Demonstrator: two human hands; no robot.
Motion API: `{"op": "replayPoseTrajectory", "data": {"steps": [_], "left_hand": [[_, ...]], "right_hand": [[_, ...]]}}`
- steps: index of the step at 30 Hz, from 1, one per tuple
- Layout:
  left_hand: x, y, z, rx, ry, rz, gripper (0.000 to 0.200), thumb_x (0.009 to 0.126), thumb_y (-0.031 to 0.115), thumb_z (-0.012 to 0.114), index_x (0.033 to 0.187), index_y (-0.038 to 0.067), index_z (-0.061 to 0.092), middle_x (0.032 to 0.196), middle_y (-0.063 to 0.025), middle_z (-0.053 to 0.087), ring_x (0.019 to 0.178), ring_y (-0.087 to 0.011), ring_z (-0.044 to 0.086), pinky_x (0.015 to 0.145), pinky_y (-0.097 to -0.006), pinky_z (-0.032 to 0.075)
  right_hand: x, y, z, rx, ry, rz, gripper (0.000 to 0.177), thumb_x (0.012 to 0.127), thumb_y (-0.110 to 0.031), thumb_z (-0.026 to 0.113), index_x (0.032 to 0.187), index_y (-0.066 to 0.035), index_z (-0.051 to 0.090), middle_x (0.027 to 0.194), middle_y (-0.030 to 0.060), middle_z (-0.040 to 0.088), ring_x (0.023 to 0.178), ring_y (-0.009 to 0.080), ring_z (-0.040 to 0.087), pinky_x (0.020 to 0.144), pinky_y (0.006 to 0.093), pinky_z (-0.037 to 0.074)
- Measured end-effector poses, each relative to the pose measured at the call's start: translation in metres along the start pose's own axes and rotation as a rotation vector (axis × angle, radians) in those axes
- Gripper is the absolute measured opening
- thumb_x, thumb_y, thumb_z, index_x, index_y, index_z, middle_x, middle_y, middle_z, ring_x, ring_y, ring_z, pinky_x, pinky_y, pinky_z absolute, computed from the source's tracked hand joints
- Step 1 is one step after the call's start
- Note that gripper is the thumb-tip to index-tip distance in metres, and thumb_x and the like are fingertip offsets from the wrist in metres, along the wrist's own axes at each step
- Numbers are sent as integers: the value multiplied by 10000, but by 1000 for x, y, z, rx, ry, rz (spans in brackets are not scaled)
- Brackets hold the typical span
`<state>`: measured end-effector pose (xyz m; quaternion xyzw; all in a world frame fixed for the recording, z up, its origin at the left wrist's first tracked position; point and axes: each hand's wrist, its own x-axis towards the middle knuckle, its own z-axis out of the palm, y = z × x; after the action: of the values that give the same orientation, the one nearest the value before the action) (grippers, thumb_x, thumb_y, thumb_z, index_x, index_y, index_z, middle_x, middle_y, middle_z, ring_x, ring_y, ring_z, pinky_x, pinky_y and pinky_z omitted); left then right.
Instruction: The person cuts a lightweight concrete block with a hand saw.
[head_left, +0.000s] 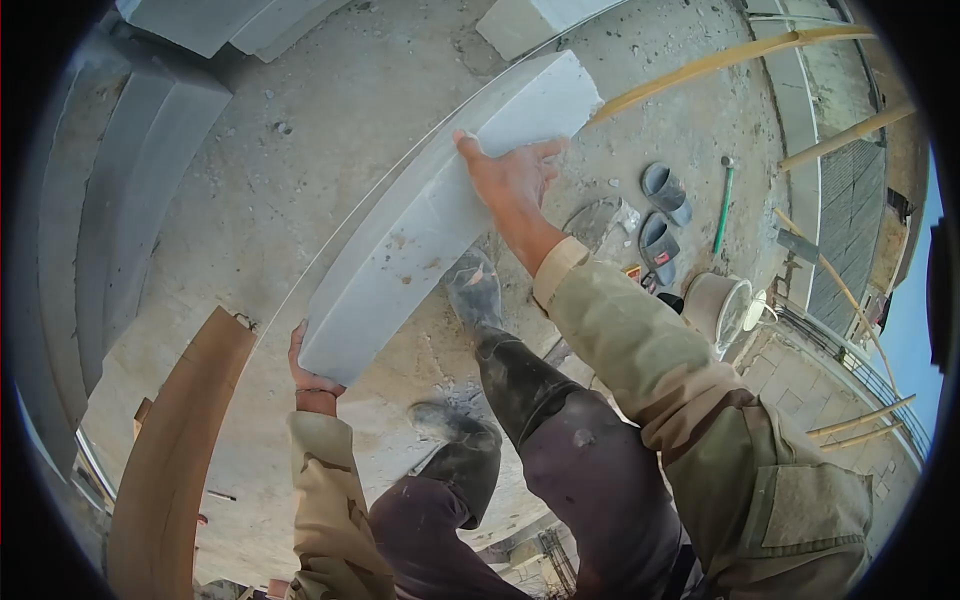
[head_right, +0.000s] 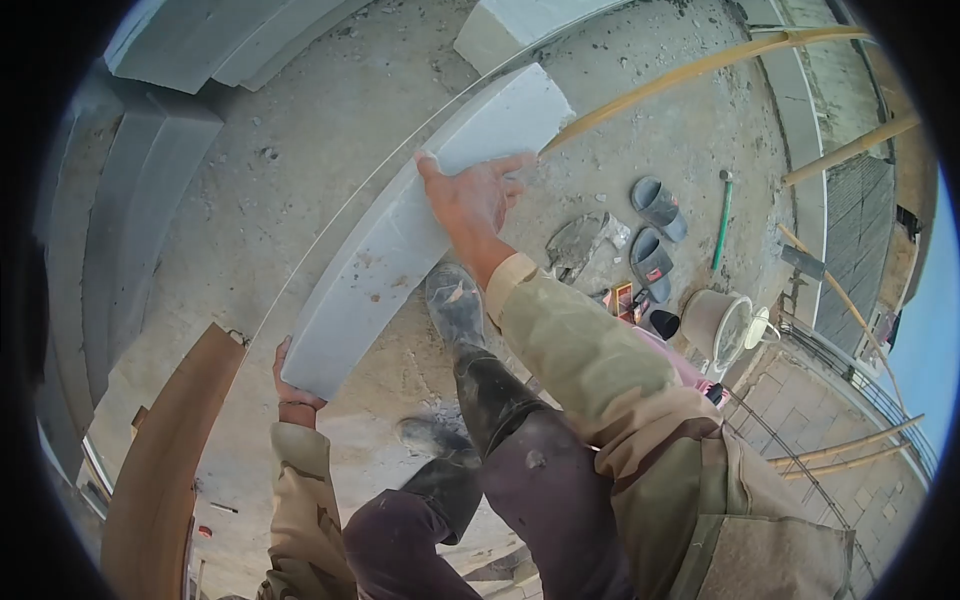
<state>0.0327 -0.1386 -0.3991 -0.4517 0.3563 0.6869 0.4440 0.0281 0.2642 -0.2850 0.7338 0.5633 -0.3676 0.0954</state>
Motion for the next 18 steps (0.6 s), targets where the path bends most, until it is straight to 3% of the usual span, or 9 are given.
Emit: {"op": "replayPoseTrajectory", "data": {"steps": [2,6,8,9,12,13,15,17,18], "left_hand": [[-10,17,11,-20,-17,-135,517,1033,476,522,1352,99,676,1314,-110,725,1148,-349,698,979,-528,572],[12,17,-17,-12,-80,-119,506,1031,463,527,1328,90,697,1276,-107,744,1139,-338,705,962,-506,582],[1,19,3,50,-50,-124,490,1028,446,537,1300,77,709,1246,-103,755,1119,-327,711,948,-500,586],[2,17,3,92,-65,-110,490,1028,446,537,1300,77,709,1246,-103,755,1119,-327,711,948,-500,586],[6,15,-15,105,-105,-44,506,1028,451,535,1307,64,703,1262,-108,751,1102,-323,714,937,-497,589],[12,15,-22,233,-169,45,465,1034,429,531,1274,74,710,1244,-110,754,1083,-324,717,929,-487,591],[30,18,-44,373,-292,154,427,1040,408,527,1241,84,718,1225,-112,757,1064,-326,721,922,-476,593],[50,27,-61,1502,-284,814,363,978,391,628,1161,88,714,1170,-118,756,1024,-308,729,906,-454,595],[46,29,-47,1514,-313,848,363,978,391,628,1161,88,714,1170,-118,756,1024,-308,729,906,-454,595]], "right_hand": [[9,26,6,-39,-20,-434,1448,844,-495,856,1578,128,-226,1601,471,110,1531,562,216,1247,550,299],[43,63,16,93,8,-696,1427,866,-508,837,1577,130,-223,1611,473,78,1541,552,197,1264,532,268],[49,83,12,44,9,-887,1396,891,-487,820,1578,121,-232,1626,452,57,1554,521,186,1271,520,242],[47,88,6,237,-96,-918,1300,922,-444,802,1611,101,-157,1634,435,82,1559,493,186,1268,507,236],[80,95,-6,283,86,-854,1146,965,-468,741,1638,84,-5,1639,411,124,1531,482,277,1236,514,293],[94,82,-11,325,127,-880,1146,965,-468,741,1638,84,-5,1639,411,124,1531,482,277,1236,514,293],[130,49,-30,470,335,-646,976,992,-522,677,1602,96,232,1616,357,275,1466,437,409,1196,494,355],[169,22,-44,743,156,-635,901,992,-570,647,1528,111,403,1548,285,448,1406,381,498,1175,456,386],[185,16,-43,776,182,-650,901,992,-570,647,1528,111,403,1548,285,448,1406,381,498,1175,456,386]]}}
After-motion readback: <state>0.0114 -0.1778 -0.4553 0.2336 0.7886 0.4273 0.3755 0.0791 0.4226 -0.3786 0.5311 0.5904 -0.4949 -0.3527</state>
